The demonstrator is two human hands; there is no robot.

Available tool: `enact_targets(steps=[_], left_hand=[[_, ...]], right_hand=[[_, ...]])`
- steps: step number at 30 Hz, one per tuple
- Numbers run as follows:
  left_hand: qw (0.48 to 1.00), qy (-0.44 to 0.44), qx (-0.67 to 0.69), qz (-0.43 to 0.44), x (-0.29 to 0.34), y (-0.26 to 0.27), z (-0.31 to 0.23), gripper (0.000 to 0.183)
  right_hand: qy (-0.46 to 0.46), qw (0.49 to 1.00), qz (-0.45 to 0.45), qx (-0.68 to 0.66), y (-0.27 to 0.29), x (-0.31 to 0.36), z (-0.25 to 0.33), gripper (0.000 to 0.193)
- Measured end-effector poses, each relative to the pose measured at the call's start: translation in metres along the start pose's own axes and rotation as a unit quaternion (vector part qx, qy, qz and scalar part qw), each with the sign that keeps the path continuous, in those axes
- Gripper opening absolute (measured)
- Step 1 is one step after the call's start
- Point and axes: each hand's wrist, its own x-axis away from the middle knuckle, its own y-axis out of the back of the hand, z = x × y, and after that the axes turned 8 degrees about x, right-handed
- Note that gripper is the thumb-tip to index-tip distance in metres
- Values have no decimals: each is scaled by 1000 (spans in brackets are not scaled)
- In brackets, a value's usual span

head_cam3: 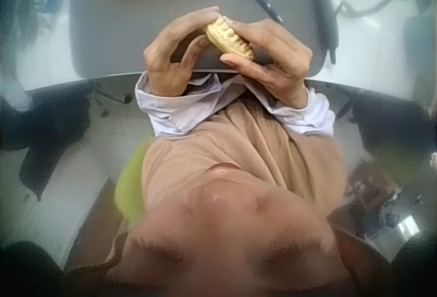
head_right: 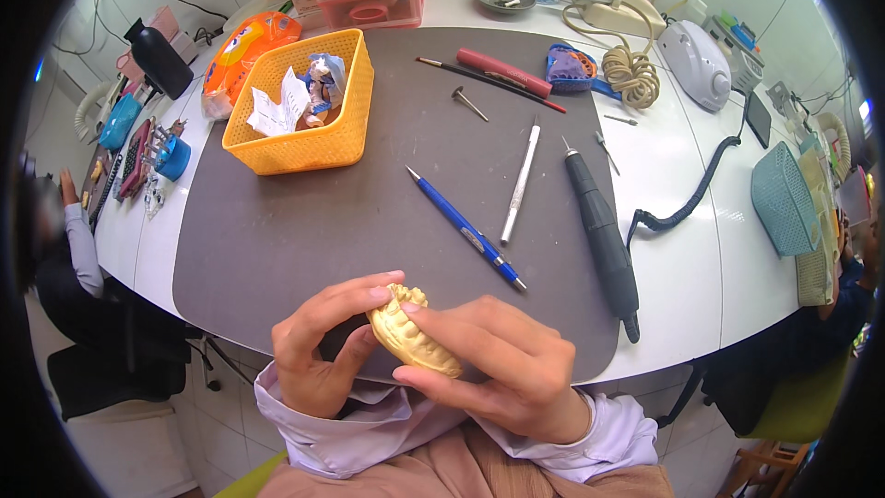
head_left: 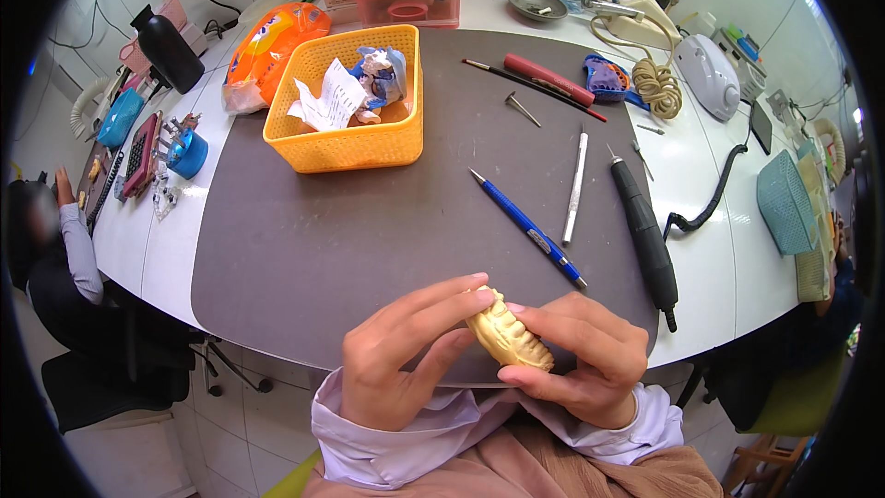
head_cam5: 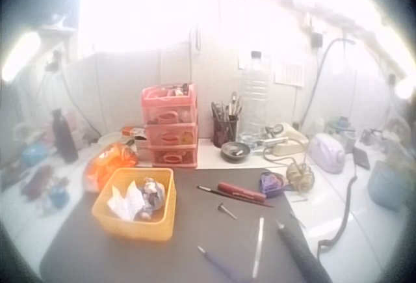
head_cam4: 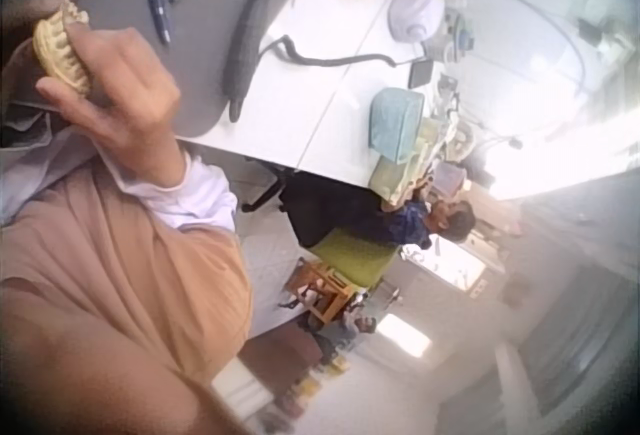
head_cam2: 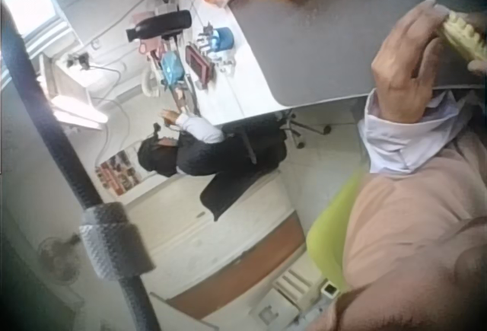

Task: The person uses a rotary tool to grind a small white object, then places it into a yellow dental mold. They inspect the mold and use a metal tool to scrape its surface before resuming grinding with the rotary tool.

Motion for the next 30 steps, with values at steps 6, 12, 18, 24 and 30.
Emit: enact_targets(steps=[6, 12, 18, 24, 30], left_hand=[[998, -8, 50, -23, 3, -2, 3, 30], [992, -35, 62, -109, 7, -5, 4, 33], [996, 5, -82, -30, 6, 14, -11, 43], [996, -89, -4, -27, 6, 11, 1, 45], [989, -99, -66, -84, 16, -3, 0, 50]], right_hand=[[13, 1000, -6, 14, -2, 0, 1, 46], [-8, 998, 36, -41, 1, -2, -2, 38], [-65, 976, 133, -161, 9, 0, -1, 32], [-38, 983, 122, -136, 2, -1, -3, 35], [-44, 989, 121, -66, -1, -3, 0, 51]])
